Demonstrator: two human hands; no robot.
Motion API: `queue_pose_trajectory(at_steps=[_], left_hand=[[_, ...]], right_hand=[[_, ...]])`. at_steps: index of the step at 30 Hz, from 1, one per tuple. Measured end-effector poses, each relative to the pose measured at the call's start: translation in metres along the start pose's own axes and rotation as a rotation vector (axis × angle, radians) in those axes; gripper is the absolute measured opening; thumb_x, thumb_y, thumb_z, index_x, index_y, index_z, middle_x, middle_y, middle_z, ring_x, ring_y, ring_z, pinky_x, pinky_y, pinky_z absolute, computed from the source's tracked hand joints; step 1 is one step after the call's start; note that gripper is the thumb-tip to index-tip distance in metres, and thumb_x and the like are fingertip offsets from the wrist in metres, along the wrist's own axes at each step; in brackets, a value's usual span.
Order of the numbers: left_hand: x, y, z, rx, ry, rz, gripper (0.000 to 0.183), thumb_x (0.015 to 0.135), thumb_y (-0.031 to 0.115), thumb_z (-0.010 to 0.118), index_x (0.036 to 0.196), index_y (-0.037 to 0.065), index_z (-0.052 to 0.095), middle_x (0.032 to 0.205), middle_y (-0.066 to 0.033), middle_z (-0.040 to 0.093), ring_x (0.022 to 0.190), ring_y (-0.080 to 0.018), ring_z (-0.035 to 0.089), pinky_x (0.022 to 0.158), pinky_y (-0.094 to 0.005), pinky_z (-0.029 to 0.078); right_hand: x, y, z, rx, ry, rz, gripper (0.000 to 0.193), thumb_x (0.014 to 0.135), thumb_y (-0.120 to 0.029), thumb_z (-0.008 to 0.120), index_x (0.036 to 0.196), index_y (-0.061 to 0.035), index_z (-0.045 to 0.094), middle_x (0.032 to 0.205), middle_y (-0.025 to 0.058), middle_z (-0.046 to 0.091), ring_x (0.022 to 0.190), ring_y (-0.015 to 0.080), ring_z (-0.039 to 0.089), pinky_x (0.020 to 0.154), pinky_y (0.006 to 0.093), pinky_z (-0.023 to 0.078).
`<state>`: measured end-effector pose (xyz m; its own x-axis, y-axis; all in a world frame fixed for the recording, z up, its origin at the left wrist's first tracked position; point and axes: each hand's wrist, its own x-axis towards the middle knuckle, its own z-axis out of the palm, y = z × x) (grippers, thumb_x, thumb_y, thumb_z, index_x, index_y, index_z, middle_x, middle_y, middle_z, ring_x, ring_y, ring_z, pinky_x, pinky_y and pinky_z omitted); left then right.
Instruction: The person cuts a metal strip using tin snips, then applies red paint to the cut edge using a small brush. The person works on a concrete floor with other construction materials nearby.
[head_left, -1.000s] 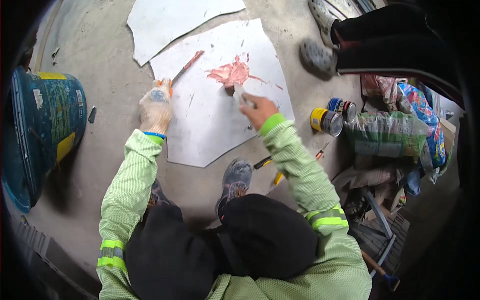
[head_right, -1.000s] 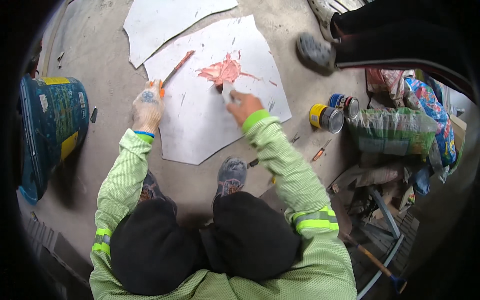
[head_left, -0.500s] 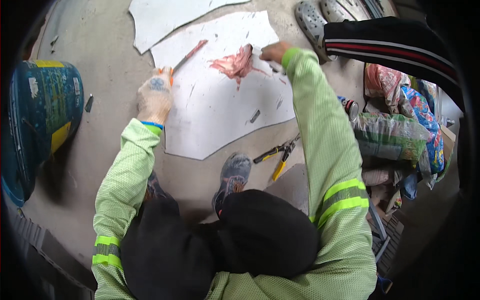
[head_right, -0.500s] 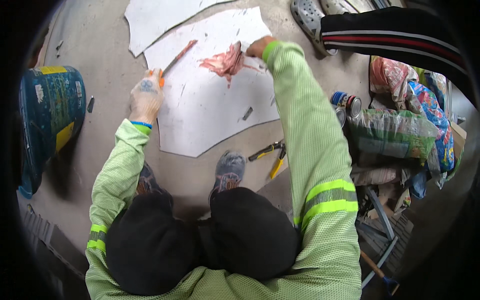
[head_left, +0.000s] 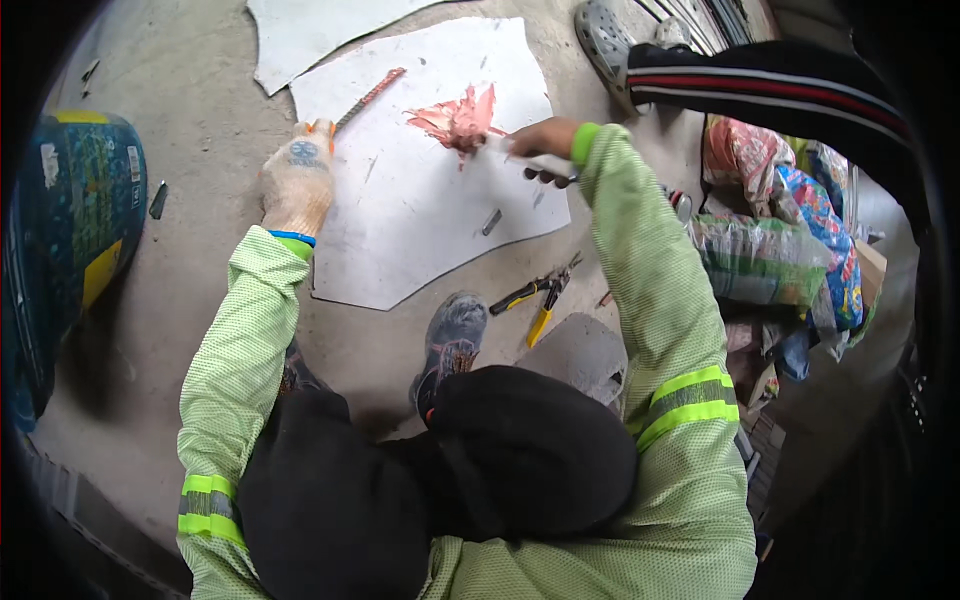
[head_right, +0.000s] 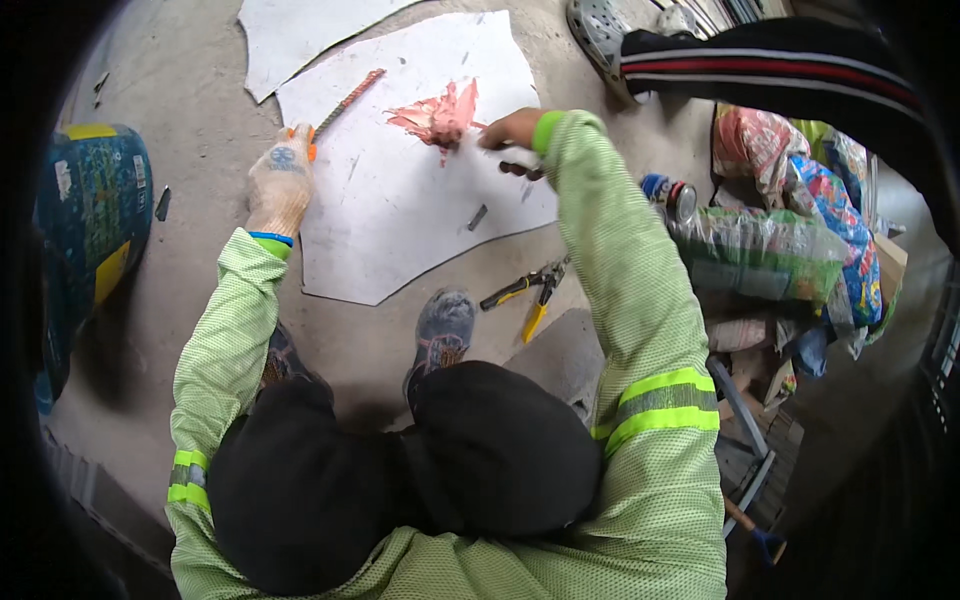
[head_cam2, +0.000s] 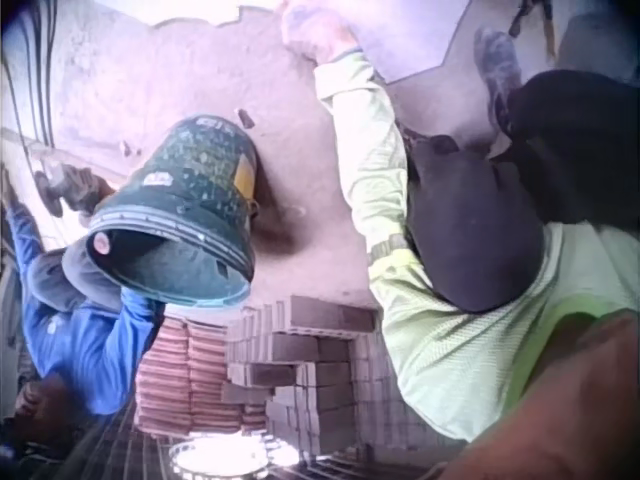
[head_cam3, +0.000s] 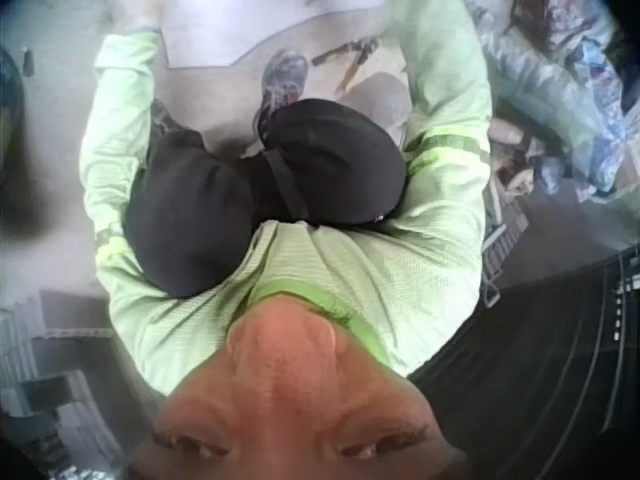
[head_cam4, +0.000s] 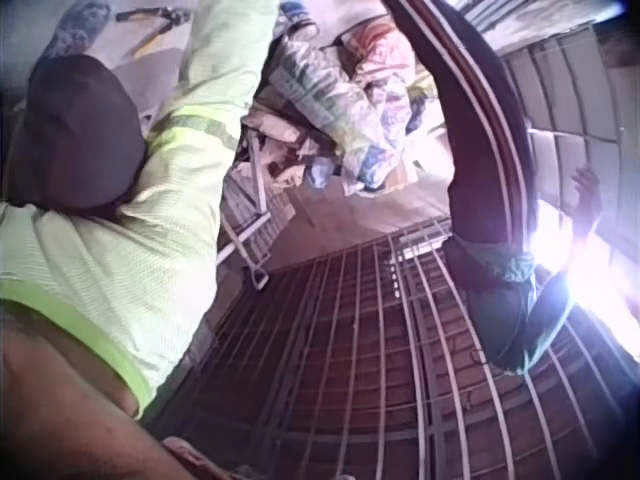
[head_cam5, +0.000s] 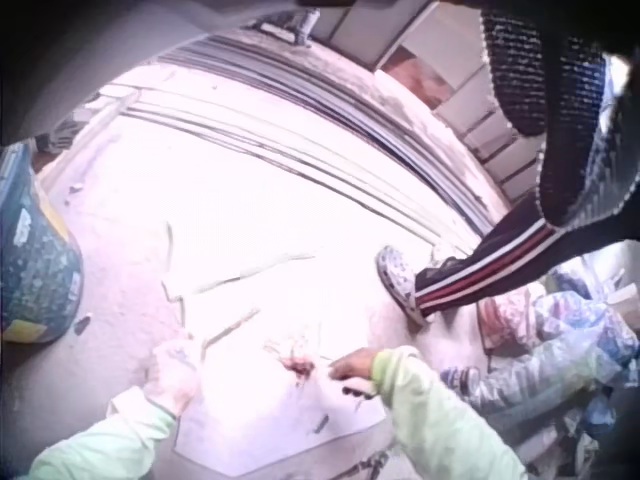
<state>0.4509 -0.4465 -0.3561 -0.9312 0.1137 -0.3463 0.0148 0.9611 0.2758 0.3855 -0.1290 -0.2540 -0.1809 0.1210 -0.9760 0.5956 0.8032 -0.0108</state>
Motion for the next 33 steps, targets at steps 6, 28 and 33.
queue_pose_trajectory(at_steps=[6, 28, 33], left_hand=[[-0.003, -0.003, 0.002, -0.002, 0.04, 0.035, 0.023, 0.1, 0.022, 0.047, 0.12, 0.013, 0.055, 0.115, -0.0137, 0.063, 0.092, -0.0339, 0.068, 0.076, -0.0447, 0.056], [-0.005, 0.003, -0.011, -0.027, -0.027, -0.041, 0.023, 0.099, 0.014, 0.047, 0.121, 0.013, 0.054, 0.121, -0.0106, 0.061, 0.101, -0.0326, 0.067, 0.083, -0.0435, 0.057], [0.0, 0.001, -0.008, -0.001, -0.019, -0.041, 0.022, 0.099, 0.015, 0.047, 0.12, 0.013, 0.054, 0.12, -0.0114, 0.062, 0.1, -0.033, 0.068, 0.082, -0.0442, 0.057]], right_hand=[[0.014, -0.023, -0.041, 0.138, 0.18, 0.155, 0.033, 0.092, -0.035, 0.059, 0.103, -0.004, 0.062, 0.079, 0.0095, 0.065, 0.055, 0.015, 0.057, 0.043, 0.0297, 0.046], [0.012, -0.036, -0.006, 0.193, 0.026, 0.095, 0.036, 0.093, -0.035, 0.056, 0.11, -0.0028, 0.06, 0.085, 0.012, 0.066, 0.059, 0.016, 0.06, 0.044, 0.0282, 0.049], [-0.003, -0.013, -0.045, 0.265, -0.119, -0.025, 0.043, 0.094, -0.038, 0.056, 0.119, -0.0032, 0.057, 0.087, 0.0119, 0.066, 0.062, 0.0145, 0.06, 0.045, 0.0275, 0.05]])
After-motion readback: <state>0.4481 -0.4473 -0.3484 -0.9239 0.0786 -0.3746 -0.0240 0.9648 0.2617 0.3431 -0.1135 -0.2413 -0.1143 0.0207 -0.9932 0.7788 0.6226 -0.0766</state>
